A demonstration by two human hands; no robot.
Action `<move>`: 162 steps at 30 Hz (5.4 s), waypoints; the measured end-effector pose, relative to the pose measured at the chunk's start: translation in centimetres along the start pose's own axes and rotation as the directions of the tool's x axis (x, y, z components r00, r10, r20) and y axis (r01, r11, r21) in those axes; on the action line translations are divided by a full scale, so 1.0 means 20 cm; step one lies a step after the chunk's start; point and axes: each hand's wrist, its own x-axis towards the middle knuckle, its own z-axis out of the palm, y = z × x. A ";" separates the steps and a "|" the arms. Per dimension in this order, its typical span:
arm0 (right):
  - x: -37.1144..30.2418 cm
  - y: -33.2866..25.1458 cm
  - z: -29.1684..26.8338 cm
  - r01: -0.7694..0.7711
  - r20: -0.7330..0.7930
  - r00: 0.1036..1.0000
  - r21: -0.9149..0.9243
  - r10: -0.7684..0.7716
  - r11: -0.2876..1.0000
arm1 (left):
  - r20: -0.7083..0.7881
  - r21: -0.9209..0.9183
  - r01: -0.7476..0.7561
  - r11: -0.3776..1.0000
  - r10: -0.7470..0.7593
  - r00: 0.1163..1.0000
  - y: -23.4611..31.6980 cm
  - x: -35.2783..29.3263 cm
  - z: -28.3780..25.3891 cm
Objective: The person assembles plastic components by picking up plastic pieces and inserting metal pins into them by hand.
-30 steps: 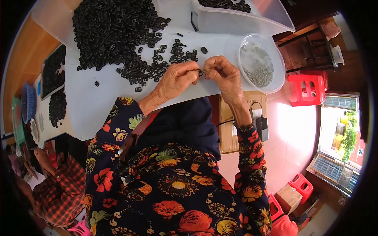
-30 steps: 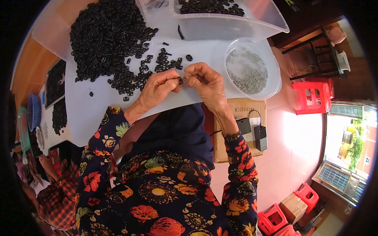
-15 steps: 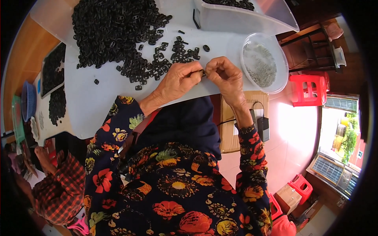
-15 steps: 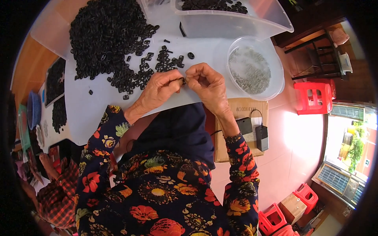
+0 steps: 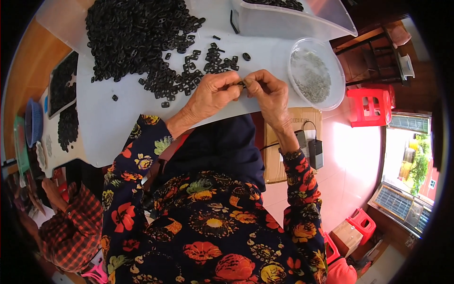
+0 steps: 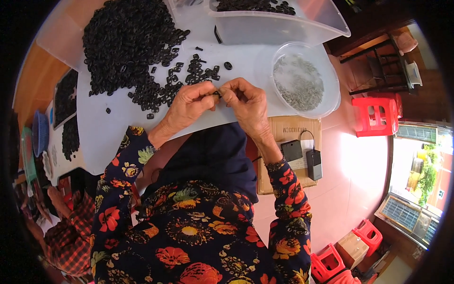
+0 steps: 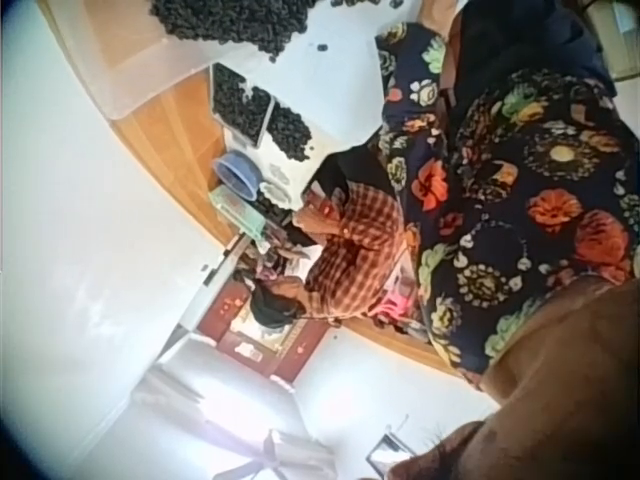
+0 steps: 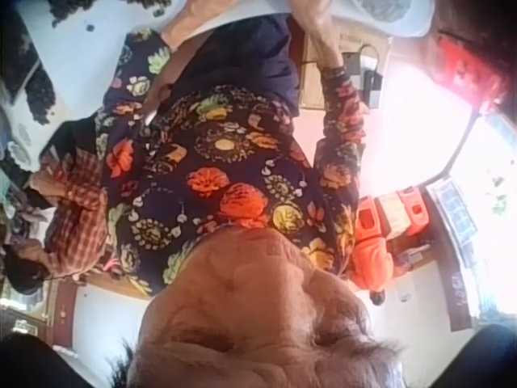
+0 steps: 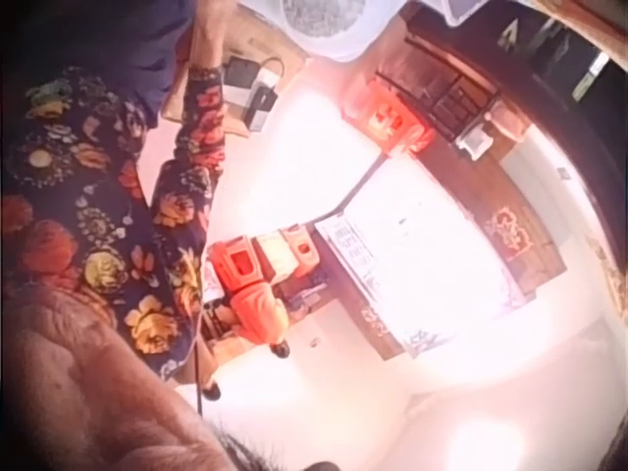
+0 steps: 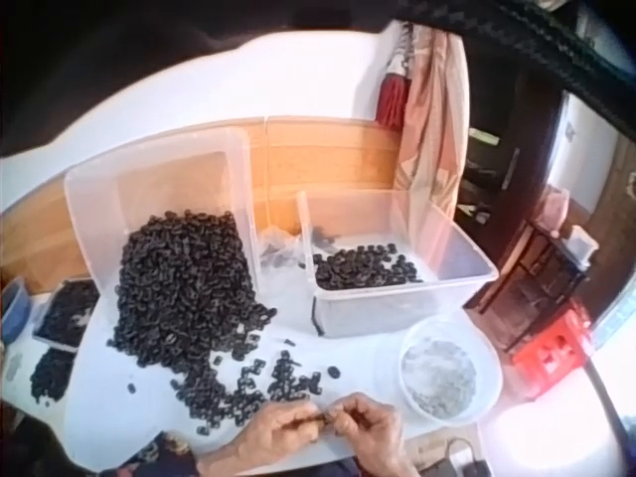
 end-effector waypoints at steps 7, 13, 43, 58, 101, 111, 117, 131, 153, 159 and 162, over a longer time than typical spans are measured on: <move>0.02 0.01 0.03 0.002 -0.043 0.999 0.108 0.003 0.994 | -0.034 -0.020 -0.026 0.999 0.025 0.999 -0.01 0.00 -0.01; 0.04 -0.01 0.05 -0.030 -0.035 0.999 0.242 0.039 0.970 | -0.067 -0.092 -0.034 0.995 0.028 0.997 -0.02 0.01 -0.01; -0.04 0.05 0.04 0.113 -0.197 0.979 0.339 -0.047 0.934 | 0.425 0.762 -0.434 0.481 0.135 0.895 0.04 0.45 -0.08; 0.01 0.06 0.02 0.104 -0.171 0.985 0.395 -0.038 0.913 | -0.021 -0.154 0.026 0.988 -0.030 0.999 0.07 0.21 -0.07; 0.02 0.10 0.02 0.123 -0.173 0.984 0.481 -0.043 0.868 | -0.033 0.022 -0.082 0.996 0.082 0.996 0.07 0.10 -0.04; 0.02 0.08 0.03 0.150 -0.159 0.982 0.366 -0.097 0.919 | -0.018 -0.126 -0.025 0.992 0.023 1.000 0.09 0.17 -0.08; 0.02 0.07 0.04 0.184 -0.154 0.979 0.357 -0.137 0.916 | -0.007 -0.178 -0.051 0.983 0.051 0.999 0.07 0.18 -0.07; 0.02 0.07 0.07 0.241 -0.291 0.947 0.349 -0.140 0.906 | -0.018 0.175 -0.211 0.962 0.217 0.976 0.09 0.17 -0.03; 0.01 0.06 0.09 0.273 -0.329 0.930 0.326 -0.163 0.905 | -0.084 0.070 -0.029 0.997 0.035 0.996 0.07 0.11 0.04; 0.01 0.05 0.10 0.281 -0.352 0.921 0.304 -0.166 0.910 | -0.093 0.038 -0.019 0.999 0.023 0.995 0.07 0.10 0.05; 0.01 0.06 0.10 0.274 -0.351 0.923 0.315 -0.157 0.909 | -0.060 0.076 -0.059 0.995 0.063 0.996 0.08 0.11 0.03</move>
